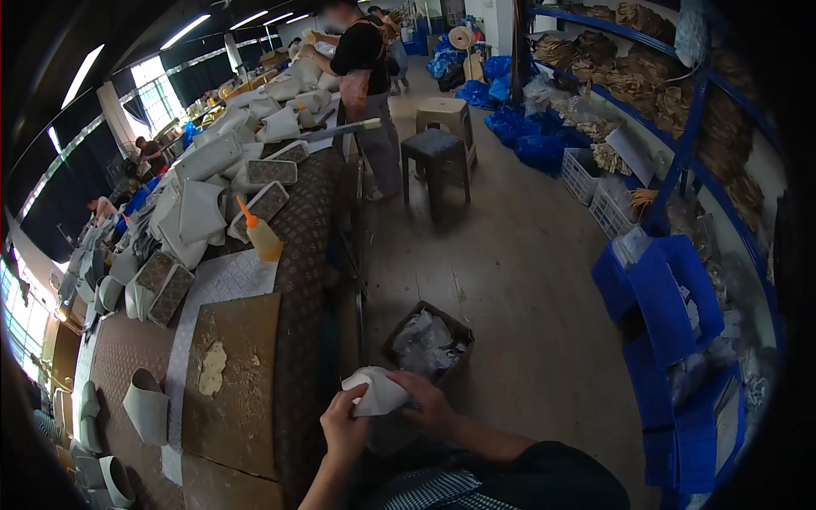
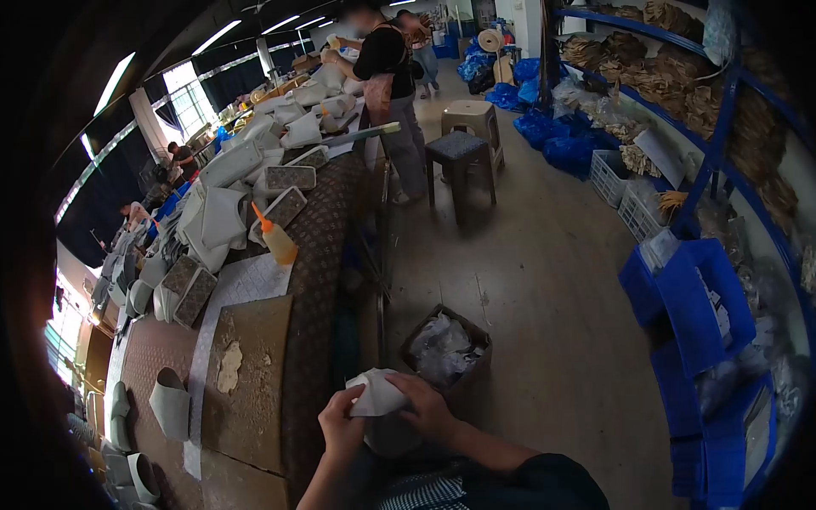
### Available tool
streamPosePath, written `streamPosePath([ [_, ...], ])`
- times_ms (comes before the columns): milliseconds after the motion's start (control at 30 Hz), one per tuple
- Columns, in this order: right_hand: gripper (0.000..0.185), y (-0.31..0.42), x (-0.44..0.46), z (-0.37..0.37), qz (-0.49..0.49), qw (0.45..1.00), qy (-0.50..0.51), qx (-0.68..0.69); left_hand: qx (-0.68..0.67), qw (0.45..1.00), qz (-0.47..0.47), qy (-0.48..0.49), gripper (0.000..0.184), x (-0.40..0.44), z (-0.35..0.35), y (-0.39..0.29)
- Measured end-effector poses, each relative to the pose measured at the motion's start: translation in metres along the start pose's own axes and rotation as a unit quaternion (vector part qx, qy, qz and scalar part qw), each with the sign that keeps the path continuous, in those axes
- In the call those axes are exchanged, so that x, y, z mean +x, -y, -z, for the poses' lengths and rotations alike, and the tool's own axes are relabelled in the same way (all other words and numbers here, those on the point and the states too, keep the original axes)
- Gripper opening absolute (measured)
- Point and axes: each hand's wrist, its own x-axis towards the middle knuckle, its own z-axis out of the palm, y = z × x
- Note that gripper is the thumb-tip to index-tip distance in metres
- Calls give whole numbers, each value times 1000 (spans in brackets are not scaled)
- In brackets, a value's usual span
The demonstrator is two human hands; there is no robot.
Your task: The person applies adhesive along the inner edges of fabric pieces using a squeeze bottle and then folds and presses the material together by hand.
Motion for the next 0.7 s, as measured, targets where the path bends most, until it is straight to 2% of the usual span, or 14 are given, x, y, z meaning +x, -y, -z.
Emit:
streamPosePath([
  [167, 50, 9, 0, -1, 24, 998, -24, 59, -30, 997, 18, 68, 41, -18, 18, -15],
  [267, 45, 6, -9, -2, 53, 996, 10, 67, -45, 988, 58, 135, 40, -27, 31, -2],
  [367, 40, 13, -13, 3, -82, 978, 97, 168, -59, 963, 116, 237, 37, -31, 47, 9],
  [433, 36, 8, -7, 13, -143, 952, 203, 179, -53, 932, 150, 326, 33, -24, 57, 18],
  [467, 34, 4, -3, 18, -174, 934, 253, 182, -73, 920, 175, 344, 31, -16, 58, 16],
  [533, 22, 1, 4, 22, -275, 875, 288, 275, -113, 891, 223, 380, 29, 0, 58, 14],
  [567, 18, -3, 6, 23, -322, 839, 303, 318, -170, 893, 221, 353, 32, -1, 46, 42],
  [667, 20, -57, -22, 2, -458, 742, 293, 394, -90, 931, 238, 261, 42, 4, 16, 44],
  [700, 21, -56, -27, 1, -482, 734, 275, 391, -28, 950, 214, 227, 47, -1, 7, 52],
])
